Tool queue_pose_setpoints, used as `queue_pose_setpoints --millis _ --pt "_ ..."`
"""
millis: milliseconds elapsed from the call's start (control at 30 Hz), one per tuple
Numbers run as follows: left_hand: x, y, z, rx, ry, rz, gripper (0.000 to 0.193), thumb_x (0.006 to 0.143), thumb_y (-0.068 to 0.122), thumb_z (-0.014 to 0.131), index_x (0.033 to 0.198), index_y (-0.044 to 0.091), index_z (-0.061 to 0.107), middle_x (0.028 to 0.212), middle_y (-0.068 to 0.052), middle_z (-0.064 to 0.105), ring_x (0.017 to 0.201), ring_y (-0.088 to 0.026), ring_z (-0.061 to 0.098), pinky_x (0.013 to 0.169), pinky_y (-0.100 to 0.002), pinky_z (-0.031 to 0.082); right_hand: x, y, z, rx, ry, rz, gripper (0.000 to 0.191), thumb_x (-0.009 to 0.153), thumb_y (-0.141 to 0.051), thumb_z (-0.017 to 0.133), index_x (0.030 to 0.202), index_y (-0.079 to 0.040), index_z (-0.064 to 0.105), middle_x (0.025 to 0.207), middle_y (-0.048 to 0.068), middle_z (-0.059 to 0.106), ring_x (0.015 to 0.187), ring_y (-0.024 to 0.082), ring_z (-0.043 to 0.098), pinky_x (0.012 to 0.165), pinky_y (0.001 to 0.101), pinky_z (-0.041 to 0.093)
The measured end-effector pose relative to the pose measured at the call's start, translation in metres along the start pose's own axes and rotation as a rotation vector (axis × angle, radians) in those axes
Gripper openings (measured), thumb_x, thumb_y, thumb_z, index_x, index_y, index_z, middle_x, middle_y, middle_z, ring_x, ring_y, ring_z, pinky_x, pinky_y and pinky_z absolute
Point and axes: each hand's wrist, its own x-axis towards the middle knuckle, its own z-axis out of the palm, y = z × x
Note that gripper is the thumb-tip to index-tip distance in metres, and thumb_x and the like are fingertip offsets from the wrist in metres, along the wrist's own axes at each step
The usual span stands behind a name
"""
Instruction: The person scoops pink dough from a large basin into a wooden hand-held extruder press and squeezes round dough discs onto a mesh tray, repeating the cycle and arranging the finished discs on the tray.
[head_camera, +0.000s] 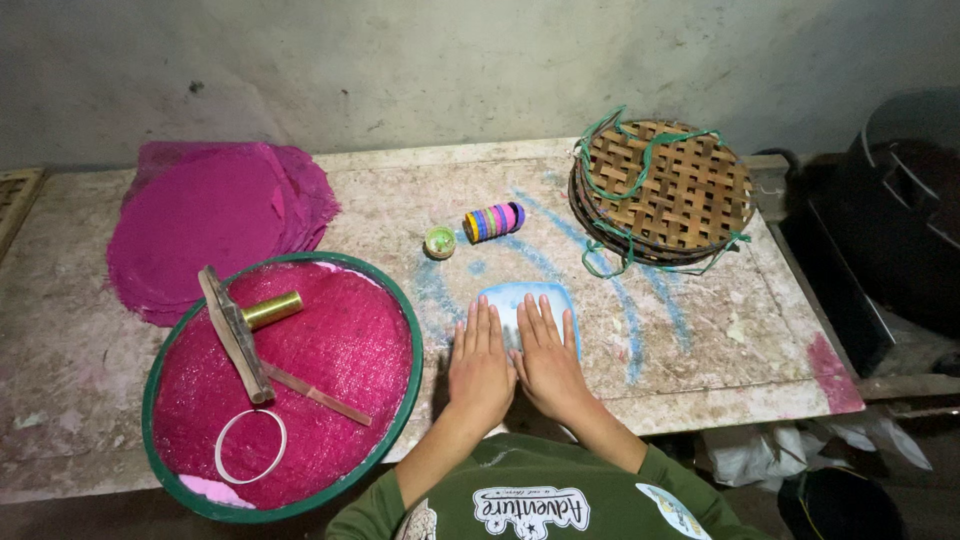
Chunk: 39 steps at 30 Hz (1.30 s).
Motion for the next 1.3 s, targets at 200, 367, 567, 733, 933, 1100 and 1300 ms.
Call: queue_pose_setpoints --millis 200,367,567,733,933,1100,1300 --pt "-0.001 0.001 0.0 -0.024 0.03 -0.005 0.078 0.093 0.028 0.054 0.153 -0.012 0.023 0.165 -0.029 0.013 0.155 -0.036 0.011 0.124 -0.05 0.008 0.0 0.0 -0.001 0.005 0.014 -0.004 0.076 0.093 -0.025 0.058 0.155 0.005 0.026 0.165 0.022 0.021 0.155 0.037 0.012 0.122 0.0572 0.003" --pt "-0.002 0.0 0.004 -0.011 0.06 0.001 0.077 0.094 0.028 0.052 0.153 -0.013 0.024 0.166 -0.029 0.014 0.156 -0.036 0.012 0.124 -0.049 0.008 -0.001 -0.001 -0.002 0.007 0.01 -0.004 0.074 0.094 -0.025 0.057 0.155 0.005 0.027 0.165 0.023 0.021 0.155 0.037 0.012 0.122 0.0576 0.003" --pt "-0.002 0.0 0.006 -0.014 0.058 -0.006 0.076 0.095 0.027 0.052 0.153 -0.012 0.024 0.166 -0.028 0.014 0.156 -0.035 0.012 0.124 -0.049 0.008 -0.002 -0.002 -0.003 0.009 0.01 -0.004 0.073 0.095 -0.026 0.056 0.155 0.006 0.027 0.165 0.023 0.021 0.155 0.037 0.012 0.122 0.0574 0.003" --pt "-0.001 0.002 0.004 -0.021 0.057 -0.003 0.077 0.094 0.027 0.052 0.153 -0.012 0.023 0.166 -0.028 0.014 0.156 -0.036 0.011 0.124 -0.05 0.008 -0.001 -0.001 -0.002 0.011 0.014 -0.003 0.074 0.095 -0.026 0.056 0.155 0.006 0.027 0.165 0.023 0.021 0.155 0.037 0.012 0.122 0.0576 0.003" --pt "-0.001 0.003 0.002 -0.03 0.058 -0.001 0.077 0.094 0.026 0.053 0.154 -0.012 0.023 0.166 -0.028 0.014 0.156 -0.036 0.012 0.124 -0.05 0.009 -0.003 0.002 -0.001 0.01 0.018 -0.01 0.073 0.095 -0.025 0.056 0.155 0.005 0.027 0.165 0.023 0.022 0.155 0.037 0.013 0.122 0.0574 0.003" --pt "0.001 0.005 0.001 -0.02 0.053 0.0 0.078 0.093 0.027 0.053 0.153 -0.012 0.023 0.166 -0.029 0.014 0.156 -0.036 0.011 0.123 -0.05 0.009 -0.001 0.006 0.0 0.013 0.019 -0.01 0.074 0.094 -0.025 0.056 0.155 0.005 0.027 0.165 0.023 0.022 0.155 0.037 0.013 0.122 0.0571 0.003" --pt "0.006 0.009 0.005 -0.025 0.065 -0.009 0.077 0.094 0.028 0.052 0.153 -0.012 0.023 0.166 -0.028 0.015 0.155 -0.037 0.011 0.123 -0.05 0.008 -0.001 0.013 0.001 -0.012 0.02 -0.017 0.072 0.095 -0.025 0.056 0.155 0.005 0.027 0.165 0.023 0.022 0.155 0.038 0.014 0.122 0.0572 0.003"
